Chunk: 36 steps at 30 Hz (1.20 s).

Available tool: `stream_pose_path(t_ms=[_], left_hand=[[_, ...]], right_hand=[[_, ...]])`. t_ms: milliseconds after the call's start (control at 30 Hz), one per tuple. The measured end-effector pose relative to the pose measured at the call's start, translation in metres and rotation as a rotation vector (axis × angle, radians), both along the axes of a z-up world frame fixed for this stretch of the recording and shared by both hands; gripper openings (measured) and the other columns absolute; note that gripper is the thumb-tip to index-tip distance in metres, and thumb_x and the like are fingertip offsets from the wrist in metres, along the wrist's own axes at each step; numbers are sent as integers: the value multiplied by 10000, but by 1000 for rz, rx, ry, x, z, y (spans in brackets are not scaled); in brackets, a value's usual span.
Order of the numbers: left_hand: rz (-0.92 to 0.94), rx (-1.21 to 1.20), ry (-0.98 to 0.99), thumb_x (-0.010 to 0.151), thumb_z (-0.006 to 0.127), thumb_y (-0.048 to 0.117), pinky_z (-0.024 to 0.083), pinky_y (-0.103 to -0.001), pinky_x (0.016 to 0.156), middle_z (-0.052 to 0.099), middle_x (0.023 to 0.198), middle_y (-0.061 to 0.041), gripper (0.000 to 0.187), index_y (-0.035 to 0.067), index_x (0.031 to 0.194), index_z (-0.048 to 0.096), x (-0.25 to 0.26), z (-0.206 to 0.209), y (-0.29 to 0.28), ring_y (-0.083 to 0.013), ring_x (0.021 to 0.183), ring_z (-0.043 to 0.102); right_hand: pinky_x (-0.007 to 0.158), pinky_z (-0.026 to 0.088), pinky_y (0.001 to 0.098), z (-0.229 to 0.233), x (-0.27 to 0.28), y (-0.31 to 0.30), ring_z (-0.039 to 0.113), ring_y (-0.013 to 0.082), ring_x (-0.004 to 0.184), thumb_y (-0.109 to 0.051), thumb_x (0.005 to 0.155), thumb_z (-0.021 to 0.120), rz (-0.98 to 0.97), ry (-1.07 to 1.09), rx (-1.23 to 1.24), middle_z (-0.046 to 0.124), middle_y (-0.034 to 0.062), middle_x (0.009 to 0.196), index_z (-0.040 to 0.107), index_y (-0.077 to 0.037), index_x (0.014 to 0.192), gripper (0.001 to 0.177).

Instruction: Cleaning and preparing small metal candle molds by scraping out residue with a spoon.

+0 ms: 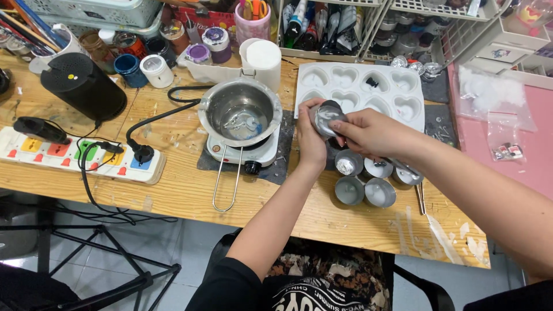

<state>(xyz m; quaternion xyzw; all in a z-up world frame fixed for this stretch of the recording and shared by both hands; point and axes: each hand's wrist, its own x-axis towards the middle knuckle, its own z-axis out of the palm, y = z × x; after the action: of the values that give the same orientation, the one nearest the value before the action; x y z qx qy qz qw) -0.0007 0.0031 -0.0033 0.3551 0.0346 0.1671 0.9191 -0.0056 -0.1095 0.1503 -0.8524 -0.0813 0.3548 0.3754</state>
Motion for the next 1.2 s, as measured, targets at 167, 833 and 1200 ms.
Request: stream_pose_path(t_ms=[167,833,1200], left_hand=[[-166,-149,-9,1145,273,512,508,-283,643,614,964,-43,495,109,1177,558,11,-29,-9,-133,785,598],[-309,-196,33,1099,459,375,554,-344,777,656,1042,-20,323,95,1213,574,11,-37,-11,-133,909,644],[-400,-263,-115,1079,343,456,540,-334,739,668,1145,-30,405,162,1290,525,-7,-5,-6,-156,959,658]], right_hand=[[358,302,301,17,6,14,337,111,369,-426,1033,471,51,20,43,396,2,479,598,-46,798,465],[546,558,450,37,6,87,709,334,630,-775,824,659,461,-1236,-495,680,145,664,702,2,912,783],[614,512,537,74,-31,-17,673,407,687,-312,1007,588,297,-1097,-458,670,164,672,710,-103,969,246]])
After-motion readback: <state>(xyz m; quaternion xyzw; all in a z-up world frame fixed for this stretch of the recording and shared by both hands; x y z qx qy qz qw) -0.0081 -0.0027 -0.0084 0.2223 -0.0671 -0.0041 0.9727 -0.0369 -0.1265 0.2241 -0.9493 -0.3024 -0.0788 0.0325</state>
